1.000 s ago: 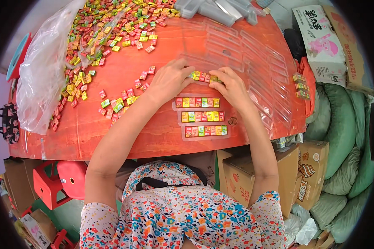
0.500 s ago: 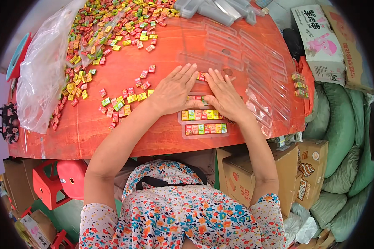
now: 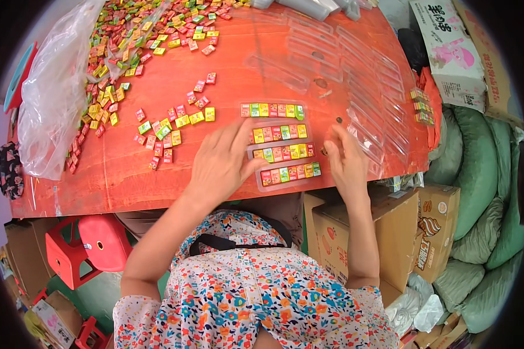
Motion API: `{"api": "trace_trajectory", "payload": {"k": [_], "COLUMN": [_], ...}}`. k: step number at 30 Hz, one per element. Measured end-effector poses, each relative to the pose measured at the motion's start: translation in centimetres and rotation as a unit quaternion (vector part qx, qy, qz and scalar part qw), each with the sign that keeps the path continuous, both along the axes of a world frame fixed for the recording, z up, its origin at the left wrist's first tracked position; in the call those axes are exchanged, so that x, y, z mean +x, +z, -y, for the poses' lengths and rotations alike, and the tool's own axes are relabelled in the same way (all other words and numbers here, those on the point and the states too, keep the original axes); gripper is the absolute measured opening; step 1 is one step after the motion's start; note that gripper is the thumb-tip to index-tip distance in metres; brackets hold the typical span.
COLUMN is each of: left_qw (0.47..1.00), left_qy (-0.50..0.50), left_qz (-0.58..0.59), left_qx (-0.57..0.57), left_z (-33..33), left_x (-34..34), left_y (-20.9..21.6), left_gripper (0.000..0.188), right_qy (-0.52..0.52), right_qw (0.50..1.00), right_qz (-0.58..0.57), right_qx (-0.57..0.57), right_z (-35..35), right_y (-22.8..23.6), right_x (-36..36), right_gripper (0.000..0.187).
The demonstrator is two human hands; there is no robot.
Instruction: Packing small colorful candies into plastic compartment trays on a table.
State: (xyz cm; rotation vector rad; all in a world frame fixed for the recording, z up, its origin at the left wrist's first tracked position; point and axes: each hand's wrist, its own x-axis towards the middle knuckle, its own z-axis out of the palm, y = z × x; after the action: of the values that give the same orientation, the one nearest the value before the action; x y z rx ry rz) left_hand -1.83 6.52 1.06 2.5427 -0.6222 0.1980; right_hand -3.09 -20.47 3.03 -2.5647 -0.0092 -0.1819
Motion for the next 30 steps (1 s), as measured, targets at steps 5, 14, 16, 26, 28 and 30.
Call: {"api": "trace_trajectory", "payload": {"k": [5, 14, 16, 26, 28, 30], "left_qw": [0.985, 0.865, 0.798, 0.978, 0.984, 0.952], "left_qy": [0.02, 0.099, 0.117, 0.081, 0.089, 0.091], "left_qz": [-0.13, -0.362, -0.419, -0.136, -0.094, -0.169], "left_qx": [-0.109, -0.334, -0.416, -0.138, -0.126, -0.24], "left_z": [0.8, 0.9, 0.5, 1.2, 1.4, 1.5], "left_x": [-4.4, -4.9, -5.3, -0.6, -0.9, -1.2], "left_y": [-1.0, -0.5, -0.6, -1.3, -1.2, -1.2], "left_gripper": [0.028, 0.02, 0.018, 0.027, 0.028, 0.027], "right_qy": [-0.04, -0.105, -0.123, -0.053, -0.045, -0.062], "right_qw": [0.997, 0.946, 0.916, 0.986, 0.996, 0.988], "right_qz": [-0.049, -0.147, -0.176, -0.033, -0.009, -0.049], "right_qx": [0.037, 0.268, 0.34, 0.152, 0.076, 0.131], "right_z": [-1.1, -1.2, -1.5, -1.3, -1.8, -1.9], "right_y": [-0.8, -1.1, -0.4, -2.2, -2.3, -2.2], "right_x": [-3.4, -4.7, -4.9, -0.3, -0.7, -1.1], "right_gripper": [0.035, 0.034, 0.032, 0.032, 0.033, 0.034]}}
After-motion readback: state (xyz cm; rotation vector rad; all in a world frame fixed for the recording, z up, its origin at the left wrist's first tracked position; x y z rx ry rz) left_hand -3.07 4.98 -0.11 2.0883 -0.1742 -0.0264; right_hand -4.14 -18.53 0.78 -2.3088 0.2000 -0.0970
